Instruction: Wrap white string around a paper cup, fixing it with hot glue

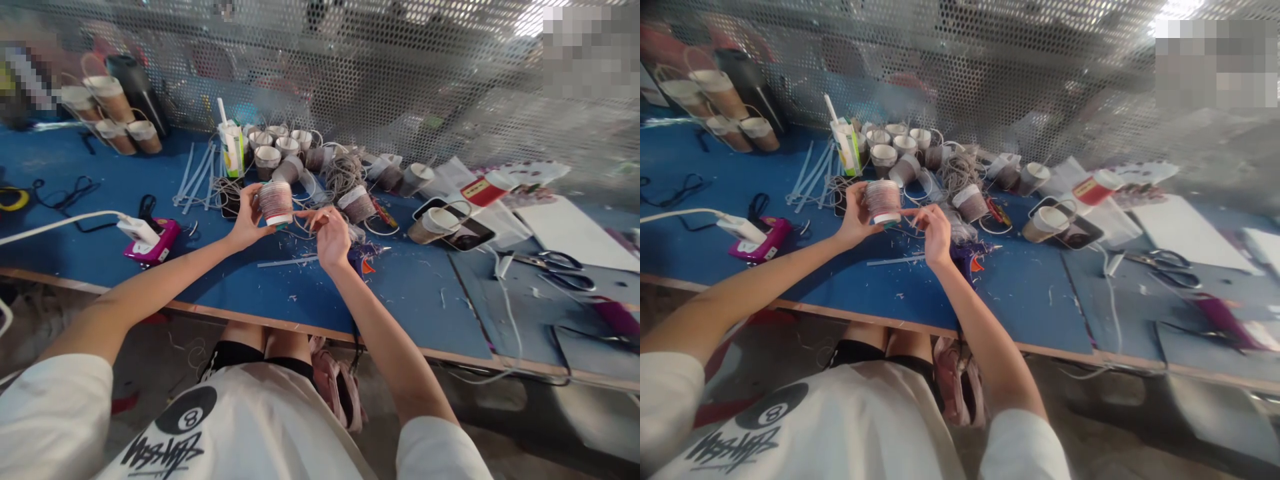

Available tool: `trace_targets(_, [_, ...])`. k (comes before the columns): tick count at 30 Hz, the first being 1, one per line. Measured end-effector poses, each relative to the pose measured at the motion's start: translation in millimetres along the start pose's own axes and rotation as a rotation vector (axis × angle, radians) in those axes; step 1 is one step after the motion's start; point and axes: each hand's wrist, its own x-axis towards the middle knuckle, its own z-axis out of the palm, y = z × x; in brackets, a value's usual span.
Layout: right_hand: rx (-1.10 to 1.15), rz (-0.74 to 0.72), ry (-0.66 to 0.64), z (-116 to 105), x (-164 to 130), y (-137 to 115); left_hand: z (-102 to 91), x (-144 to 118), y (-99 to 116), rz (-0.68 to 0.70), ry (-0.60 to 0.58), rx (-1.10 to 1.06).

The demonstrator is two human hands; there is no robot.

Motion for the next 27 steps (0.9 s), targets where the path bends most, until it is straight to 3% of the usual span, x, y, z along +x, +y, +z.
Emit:
trace_targets(2, [-0.003, 0.028, -0.055, 3.4, -2.4, -2.0, 0.2, -0.6, -0.1, -0.006, 0.0, 0.001])
trace_targets(5, [0.044, 0.095, -0.038, 2.7, -2.5, -0.3, 0.7, -1.1, 0.7, 0.011, 0.008, -0.007])
trace_targets(13, [0.102, 0.251, 0.162, -9.6, 5.7, 10.0, 0.8, 0.3, 3.0, 0.031, 0.022, 0.023])
trace_targets(18, [0.107, 0.196, 0.284, -9.5, 4.8, 9.4, 1.5, 0.7, 4.4, 0.033, 0.026, -0.004])
trace_targets(22, [0.08, 0.104, 0.139, -1.7, -0.2, 4.2, 1.4, -0.2, 4.3, 0.021, 0.019, -0.002])
trace_targets(27, [0.087, 0.182, 0.011, 0.4, -1.5, 4.1, -1.1, -0.8, 7.8, -0.014, -0.04, -0.053])
